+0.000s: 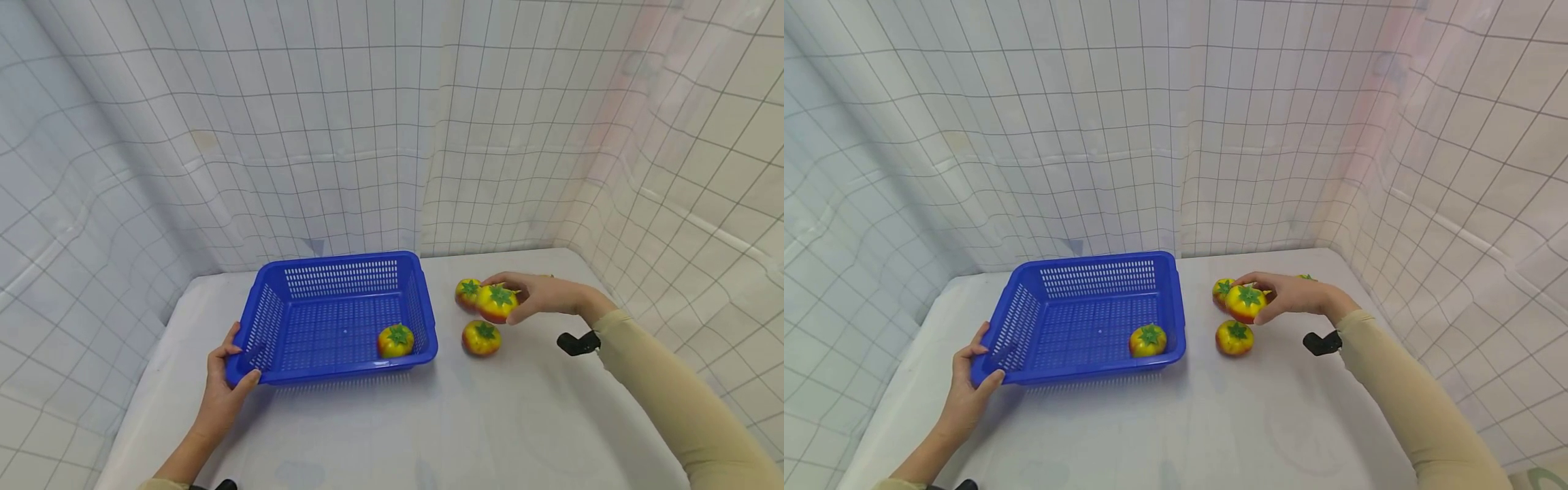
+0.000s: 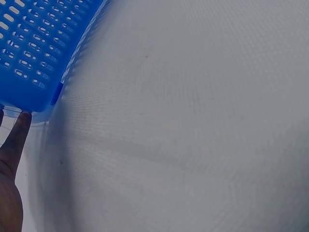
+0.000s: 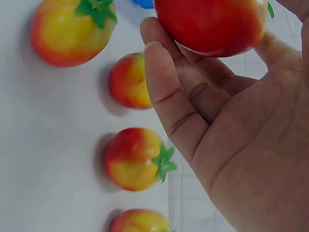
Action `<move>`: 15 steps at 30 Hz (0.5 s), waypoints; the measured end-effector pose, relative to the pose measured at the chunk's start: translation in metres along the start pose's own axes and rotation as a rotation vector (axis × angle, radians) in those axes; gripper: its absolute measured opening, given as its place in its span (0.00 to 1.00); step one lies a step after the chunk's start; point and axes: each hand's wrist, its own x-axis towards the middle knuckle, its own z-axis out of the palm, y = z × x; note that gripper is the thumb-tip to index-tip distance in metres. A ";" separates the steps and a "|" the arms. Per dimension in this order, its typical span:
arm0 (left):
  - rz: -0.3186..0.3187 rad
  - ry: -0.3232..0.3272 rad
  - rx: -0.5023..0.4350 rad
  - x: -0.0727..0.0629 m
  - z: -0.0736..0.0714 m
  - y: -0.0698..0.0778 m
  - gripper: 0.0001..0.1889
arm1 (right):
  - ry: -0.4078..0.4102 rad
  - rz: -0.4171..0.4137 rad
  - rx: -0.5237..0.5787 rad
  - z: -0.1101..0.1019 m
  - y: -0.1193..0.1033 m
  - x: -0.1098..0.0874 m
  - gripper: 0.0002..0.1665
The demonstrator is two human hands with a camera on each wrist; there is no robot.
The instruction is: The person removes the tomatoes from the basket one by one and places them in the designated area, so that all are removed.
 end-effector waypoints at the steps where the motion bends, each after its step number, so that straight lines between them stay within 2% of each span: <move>1: 0.001 0.001 -0.008 0.000 0.000 0.000 0.25 | 0.005 -0.001 0.000 0.000 0.003 -0.002 0.42; 5: 0.000 -0.002 -0.014 0.000 0.000 -0.001 0.25 | 0.022 -0.008 0.014 0.000 0.018 -0.011 0.42; 15: -0.012 0.001 0.023 -0.001 0.000 -0.001 0.26 | 0.051 0.099 0.067 0.006 0.042 -0.028 0.47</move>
